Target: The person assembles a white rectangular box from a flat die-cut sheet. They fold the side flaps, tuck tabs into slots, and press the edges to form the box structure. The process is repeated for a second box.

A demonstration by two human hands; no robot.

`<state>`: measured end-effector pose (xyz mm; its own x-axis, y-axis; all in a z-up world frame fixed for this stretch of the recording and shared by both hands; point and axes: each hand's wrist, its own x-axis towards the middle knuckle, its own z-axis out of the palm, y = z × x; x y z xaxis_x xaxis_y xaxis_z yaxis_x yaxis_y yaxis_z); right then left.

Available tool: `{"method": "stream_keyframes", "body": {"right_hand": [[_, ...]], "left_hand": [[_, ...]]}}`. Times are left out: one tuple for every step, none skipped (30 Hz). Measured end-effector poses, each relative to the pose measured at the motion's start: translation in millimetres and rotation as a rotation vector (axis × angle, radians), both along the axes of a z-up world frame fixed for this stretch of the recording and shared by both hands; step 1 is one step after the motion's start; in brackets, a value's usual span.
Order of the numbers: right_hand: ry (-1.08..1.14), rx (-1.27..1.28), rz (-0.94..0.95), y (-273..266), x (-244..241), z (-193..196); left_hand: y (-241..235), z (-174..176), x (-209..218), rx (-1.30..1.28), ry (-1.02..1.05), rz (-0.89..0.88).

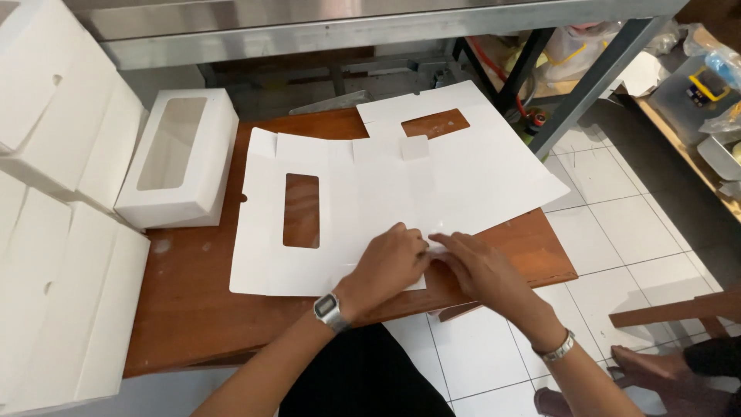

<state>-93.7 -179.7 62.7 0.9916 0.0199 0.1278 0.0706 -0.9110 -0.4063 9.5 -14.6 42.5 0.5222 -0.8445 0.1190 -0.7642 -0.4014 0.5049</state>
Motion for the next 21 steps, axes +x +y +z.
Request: {"method": "stream_keyframes", "body": {"right_hand": [[-0.005, 0.003, -0.007, -5, 9, 0], [0.06, 0.105, -0.03, -11, 16, -1], [0.124, 0.208, -0.054, -17, 24, -2], [0.12, 0.211, -0.063, -15, 24, 4], [0.137, 0.239, -0.069, -12, 24, 10], [0.156, 0.266, -0.072, -9, 26, 17], [0.153, 0.27, -0.078, -14, 26, 15], [0.136, 0.28, -0.082, -17, 25, 12], [0.118, 0.289, -0.086, -20, 23, 8], [0.122, 0.292, -0.087, -20, 25, 6], [0.155, 0.298, -0.137, -19, 26, 4], [0.185, 0.301, -0.187, -20, 29, 3], [0.186, 0.301, -0.186, -18, 30, 6], [0.229, 0.215, -0.21, -16, 32, 9], [0.271, 0.129, -0.234, -13, 33, 13], [0.26, 0.13, -0.232, -13, 36, 17], [0.299, 0.131, -0.224, -13, 38, 21], [0.346, 0.134, -0.213, -12, 37, 23], [0.343, 0.137, -0.21, -8, 35, 32], [0.379, 0.182, -0.22, -6, 33, 42], [0.414, 0.228, -0.229, -3, 32, 52]], "left_hand": [[0, 1, 11, 0.003, -0.005, -0.007], [-1, 1, 20, -0.009, 0.118, 0.004], [-3, 1, 29, -0.02, 0.241, 0.016], [-4, 5, 28, -0.016, 0.238, 0.007], [-5, 9, 27, 0.024, 0.235, 0.017], [-5, 13, 26, 0.064, 0.233, 0.03], [-8, 13, 27, 0.068, 0.23, 0.024], [-10, 12, 26, 0.108, 0.11, 0.011], [-11, 10, 25, 0.147, -0.011, -0.003], [-10, 13, 25, 0.15, -0.007, -0.004], [-10, 16, 26, 0.163, 0.007, -0.021], [-10, 20, 28, 0.174, 0.018, -0.037], [-12, 17, 28, 0.173, 0.019, -0.037], [-13, 15, 28, 0.173, -0.005, -0.051], [-14, 13, 28, 0.172, -0.029, -0.065], [-13, 15, 31, 0.173, -0.04, -0.063], [-11, 17, 32, 0.166, 0.028, -0.077], [-8, 17, 31, 0.163, 0.105, -0.09], [-7, 13, 34, 0.165, 0.103, -0.087], [-7, 10, 37, 0.149, 0.139, -0.077], [-6, 7, 41, 0.133, 0.176, -0.068]]}}
